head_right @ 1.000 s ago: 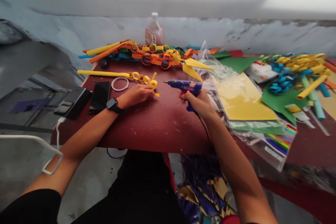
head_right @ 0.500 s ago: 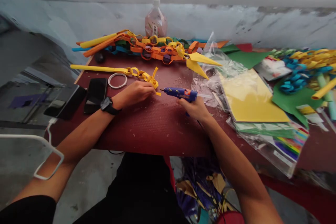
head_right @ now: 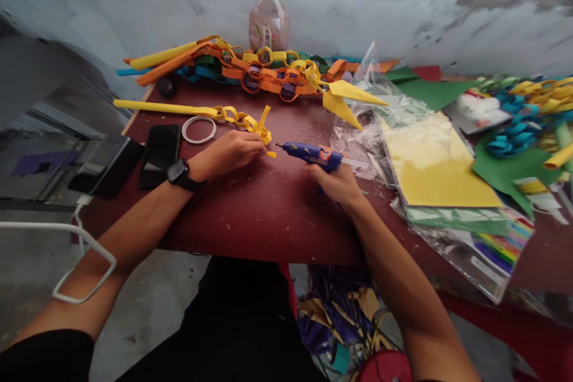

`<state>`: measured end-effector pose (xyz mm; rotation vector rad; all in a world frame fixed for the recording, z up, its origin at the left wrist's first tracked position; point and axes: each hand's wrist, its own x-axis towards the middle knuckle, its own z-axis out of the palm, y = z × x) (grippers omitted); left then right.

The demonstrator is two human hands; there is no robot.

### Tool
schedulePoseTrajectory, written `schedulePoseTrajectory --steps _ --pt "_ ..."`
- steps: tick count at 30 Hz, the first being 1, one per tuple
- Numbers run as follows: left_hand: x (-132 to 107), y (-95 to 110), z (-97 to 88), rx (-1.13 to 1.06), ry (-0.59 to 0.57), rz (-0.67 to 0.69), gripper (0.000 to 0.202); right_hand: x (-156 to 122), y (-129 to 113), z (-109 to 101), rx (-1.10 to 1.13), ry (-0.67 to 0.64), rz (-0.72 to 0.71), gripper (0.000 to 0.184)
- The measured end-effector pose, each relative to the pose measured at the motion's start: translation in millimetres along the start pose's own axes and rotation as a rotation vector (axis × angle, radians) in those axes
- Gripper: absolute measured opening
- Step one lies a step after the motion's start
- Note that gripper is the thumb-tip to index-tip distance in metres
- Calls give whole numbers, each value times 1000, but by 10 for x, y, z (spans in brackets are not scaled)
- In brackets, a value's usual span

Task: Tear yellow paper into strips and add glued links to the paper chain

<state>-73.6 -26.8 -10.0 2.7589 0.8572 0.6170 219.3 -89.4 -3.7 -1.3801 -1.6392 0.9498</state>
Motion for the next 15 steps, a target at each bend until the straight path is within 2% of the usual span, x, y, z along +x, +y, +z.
schedulePoseTrajectory --steps 3,15 --pt "4 -2 12 -12 10 2 29 -24 -25 10 -48 16 -39 21" --pt "-2 21 -45 27 18 22 29 -66 -65 18 -106 -39 -49 27"
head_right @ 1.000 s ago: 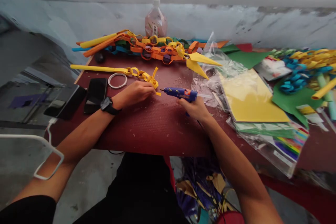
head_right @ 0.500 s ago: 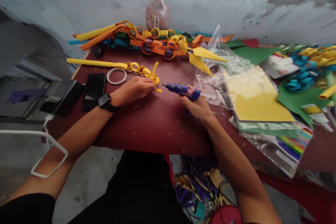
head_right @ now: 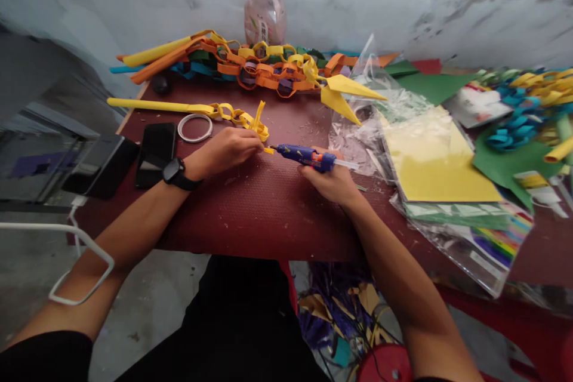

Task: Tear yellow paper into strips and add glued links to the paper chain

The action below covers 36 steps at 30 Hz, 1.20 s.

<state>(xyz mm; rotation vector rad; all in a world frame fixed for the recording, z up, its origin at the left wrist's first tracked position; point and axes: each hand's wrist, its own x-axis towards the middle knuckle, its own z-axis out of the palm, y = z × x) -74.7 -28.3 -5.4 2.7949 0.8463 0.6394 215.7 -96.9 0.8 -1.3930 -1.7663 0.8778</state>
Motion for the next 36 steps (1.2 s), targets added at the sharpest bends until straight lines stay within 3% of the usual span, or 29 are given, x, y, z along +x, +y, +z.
schedulePoseTrajectory --steps 9,25,30,36 --pt "3 -36 69 -24 42 -33 27 -7 55 -8 -44 -51 -69 26" --pt "-1 -12 -24 -11 0 -36 24 1 -4 -67 -125 -74 -100 32" --pt "-5 0 -45 45 2 -16 23 23 -14 -133 -179 -33 -134 34" --pt "-10 11 -34 71 -10 -17 26 17 -30 -187 -69 82 -75 21"
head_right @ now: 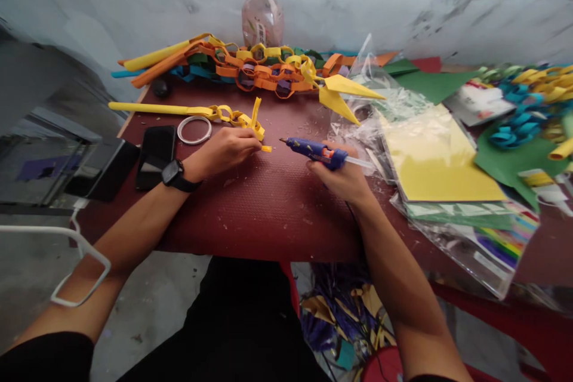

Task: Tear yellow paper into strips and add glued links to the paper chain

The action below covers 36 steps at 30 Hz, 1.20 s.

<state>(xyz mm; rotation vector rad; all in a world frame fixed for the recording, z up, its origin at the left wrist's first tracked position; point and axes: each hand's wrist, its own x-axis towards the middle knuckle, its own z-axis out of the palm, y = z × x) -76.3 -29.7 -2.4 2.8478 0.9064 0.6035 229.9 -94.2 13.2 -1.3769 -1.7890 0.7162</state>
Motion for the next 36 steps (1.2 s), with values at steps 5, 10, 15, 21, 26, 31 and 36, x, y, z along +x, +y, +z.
schedulePoseTrajectory --steps 5,10,15,21,26,31,36 --pt "0 -1 6 -22 -31 -6 26 -26 14 43 99 -9 91 18" --pt "2 -19 77 -127 -18 2 27 -30 65 99 106 -39 84 24" --pt "7 -20 135 -175 5 11 30 -24 42 124 111 -109 72 23" --pt "11 -25 148 -183 61 8 26 -3 37 138 125 -82 52 22" --pt "8 -32 136 -199 86 -9 23 7 63 140 150 -83 59 17" --pt "10 -19 135 -207 103 -17 24 7 53 141 136 -66 69 25" --pt "16 -16 142 -197 132 0 24 -11 54 144 116 -52 74 30"
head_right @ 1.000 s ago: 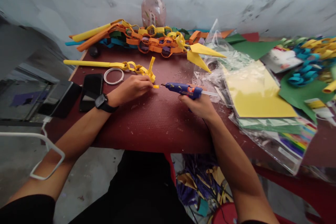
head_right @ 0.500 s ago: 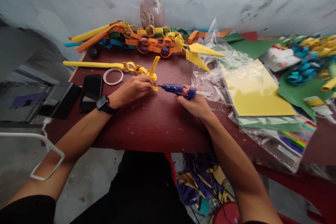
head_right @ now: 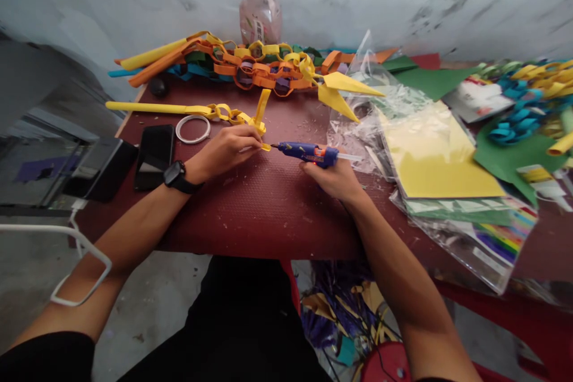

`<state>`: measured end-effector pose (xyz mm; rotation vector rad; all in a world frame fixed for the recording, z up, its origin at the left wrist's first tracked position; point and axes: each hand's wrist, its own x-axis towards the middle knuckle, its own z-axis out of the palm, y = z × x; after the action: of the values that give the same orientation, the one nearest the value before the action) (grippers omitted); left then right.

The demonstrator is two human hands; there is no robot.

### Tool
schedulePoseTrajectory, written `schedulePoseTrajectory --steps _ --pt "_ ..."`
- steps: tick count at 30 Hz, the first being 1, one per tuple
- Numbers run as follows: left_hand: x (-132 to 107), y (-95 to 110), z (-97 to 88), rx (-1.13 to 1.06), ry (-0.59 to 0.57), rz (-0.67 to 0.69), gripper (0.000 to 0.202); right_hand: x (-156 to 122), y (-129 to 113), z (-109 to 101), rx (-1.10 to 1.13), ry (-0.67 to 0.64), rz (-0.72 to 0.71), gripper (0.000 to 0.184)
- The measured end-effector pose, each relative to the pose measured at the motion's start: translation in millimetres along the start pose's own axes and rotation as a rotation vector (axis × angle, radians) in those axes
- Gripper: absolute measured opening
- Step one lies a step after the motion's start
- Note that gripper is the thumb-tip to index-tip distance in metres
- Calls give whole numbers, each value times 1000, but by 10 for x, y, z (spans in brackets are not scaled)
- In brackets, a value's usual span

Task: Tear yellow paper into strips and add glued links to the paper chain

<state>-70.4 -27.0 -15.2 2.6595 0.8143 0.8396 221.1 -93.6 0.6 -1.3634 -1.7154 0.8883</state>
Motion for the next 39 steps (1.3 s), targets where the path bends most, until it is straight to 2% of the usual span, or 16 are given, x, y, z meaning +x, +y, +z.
schedulePoseTrajectory --steps 17,26,32,37,39 --pt "13 5 5 77 74 147 26 -11 -7 20 -19 -65 -95 26" --pt "12 23 -18 39 72 115 28 -14 18 -5 -40 -90 -126 25" --pt "9 -18 -38 22 52 73 27 6 11 -140 -161 -171 -138 31" --pt "3 -66 -18 -2 13 58 29 84 132 -266 -501 75 -270 33" --pt "4 -75 -4 1 1 41 29 101 184 -273 -662 114 -282 30"
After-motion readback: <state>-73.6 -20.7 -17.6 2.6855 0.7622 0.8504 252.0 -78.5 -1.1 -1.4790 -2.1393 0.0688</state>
